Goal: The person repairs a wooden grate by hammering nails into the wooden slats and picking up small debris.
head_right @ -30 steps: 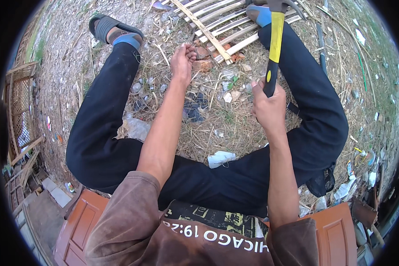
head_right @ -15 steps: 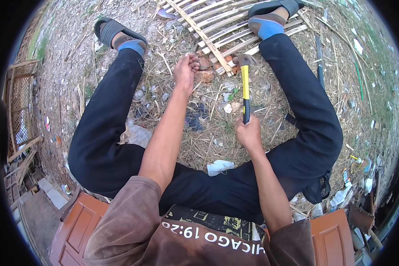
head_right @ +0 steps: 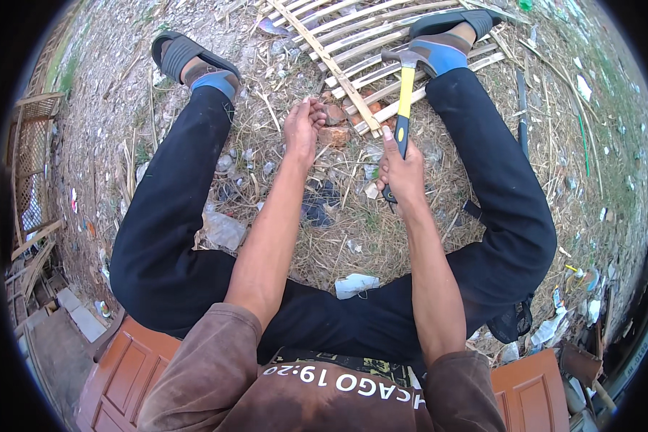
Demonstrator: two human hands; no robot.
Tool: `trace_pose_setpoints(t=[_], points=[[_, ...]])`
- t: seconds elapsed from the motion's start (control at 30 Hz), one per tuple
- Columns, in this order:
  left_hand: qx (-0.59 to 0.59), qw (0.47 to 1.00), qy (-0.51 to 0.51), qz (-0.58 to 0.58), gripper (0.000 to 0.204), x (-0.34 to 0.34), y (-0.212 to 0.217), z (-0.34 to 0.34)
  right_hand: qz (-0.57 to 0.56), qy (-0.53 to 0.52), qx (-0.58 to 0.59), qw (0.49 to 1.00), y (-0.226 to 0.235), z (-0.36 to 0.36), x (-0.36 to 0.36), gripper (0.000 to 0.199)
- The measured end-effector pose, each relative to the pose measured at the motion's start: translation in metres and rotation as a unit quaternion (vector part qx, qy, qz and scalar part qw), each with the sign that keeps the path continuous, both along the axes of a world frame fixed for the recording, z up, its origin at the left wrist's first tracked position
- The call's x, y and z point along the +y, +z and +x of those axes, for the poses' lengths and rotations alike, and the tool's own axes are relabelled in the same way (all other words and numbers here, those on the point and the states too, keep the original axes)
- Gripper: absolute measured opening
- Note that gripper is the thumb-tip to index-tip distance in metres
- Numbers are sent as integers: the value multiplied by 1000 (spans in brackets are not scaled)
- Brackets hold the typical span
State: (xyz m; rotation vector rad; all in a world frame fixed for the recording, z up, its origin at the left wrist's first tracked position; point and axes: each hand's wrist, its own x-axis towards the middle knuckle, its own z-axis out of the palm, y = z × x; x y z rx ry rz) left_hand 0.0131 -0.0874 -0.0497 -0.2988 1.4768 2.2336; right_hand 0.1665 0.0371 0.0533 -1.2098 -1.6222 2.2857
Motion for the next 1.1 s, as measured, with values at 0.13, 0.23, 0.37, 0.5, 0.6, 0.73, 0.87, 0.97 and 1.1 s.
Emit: trace_pose_setpoints(t=[0.13, 0.23, 0.37, 0.5, 0.6, 0.73, 0.87, 0.97, 1.1], points=[[0, 1000, -1, -14, 23, 0, -1, -1, -21, 11, -21, 999, -10, 0, 9, 28], [-9, 999, -1, -44, 24, -3, 1, 0, 65, 161, -77, 982, -8, 3, 8, 12], [-14, 1000, 9, 3, 25, -2, 8, 1, 64, 43, -12, 997, -12, 1, 7, 8], [-52, 993, 98, 39, 24, -5, 23, -4, 114, 153, -92, 977, -19, 17, 4, 9], [-50, 980, 185, 46, 21, -16, 46, -22, 132, 114, -94, 980, -19, 22, 13, 9], [33, 956, 284, 69, 19, -31, 83, -59, 134, 11, -18, 991, -14, 13, 16, 5], [123, 945, 285, 105, 21, -37, 134, -115, 360, 198, -110, 905, -43, 25, 24, 3], [190, 952, 223, 91, 22, -41, 176, -177, 264, 109, -135, 949, 13, 23, 34, 7], [268, 927, 258, 37, 31, -95, 253, -267, 327, 136, -74, 932, -19, 15, 16, 14]])
